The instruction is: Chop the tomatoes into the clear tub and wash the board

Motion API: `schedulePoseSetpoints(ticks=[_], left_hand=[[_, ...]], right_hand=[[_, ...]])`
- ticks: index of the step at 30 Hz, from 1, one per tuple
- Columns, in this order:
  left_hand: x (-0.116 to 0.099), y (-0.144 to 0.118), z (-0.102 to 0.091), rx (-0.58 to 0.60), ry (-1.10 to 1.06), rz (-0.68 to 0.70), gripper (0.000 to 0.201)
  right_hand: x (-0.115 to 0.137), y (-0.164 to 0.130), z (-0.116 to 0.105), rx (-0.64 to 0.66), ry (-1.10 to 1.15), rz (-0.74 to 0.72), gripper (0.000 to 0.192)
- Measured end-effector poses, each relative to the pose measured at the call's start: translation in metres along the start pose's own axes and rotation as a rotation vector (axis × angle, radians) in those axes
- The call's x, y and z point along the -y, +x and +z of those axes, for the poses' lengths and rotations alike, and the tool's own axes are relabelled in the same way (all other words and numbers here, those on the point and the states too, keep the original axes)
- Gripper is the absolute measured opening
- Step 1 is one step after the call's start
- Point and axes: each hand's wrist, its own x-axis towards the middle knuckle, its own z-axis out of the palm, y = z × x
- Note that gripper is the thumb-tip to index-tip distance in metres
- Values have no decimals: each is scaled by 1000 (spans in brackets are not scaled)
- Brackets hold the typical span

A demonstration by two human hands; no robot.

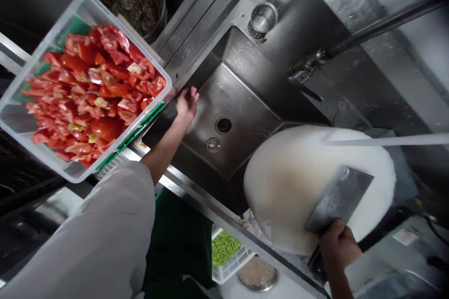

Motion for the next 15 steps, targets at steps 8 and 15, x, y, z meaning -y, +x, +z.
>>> schedulePoseSetpoints(ticks=[8, 15], left_hand=[[-5, 8, 8, -92, -13, -24, 16], [58, 12, -55, 535, 1266, 214, 32]], right_hand=[[5, 2, -1, -99, 20, 15, 33], [4, 1, 0, -116, 4, -10, 33]])
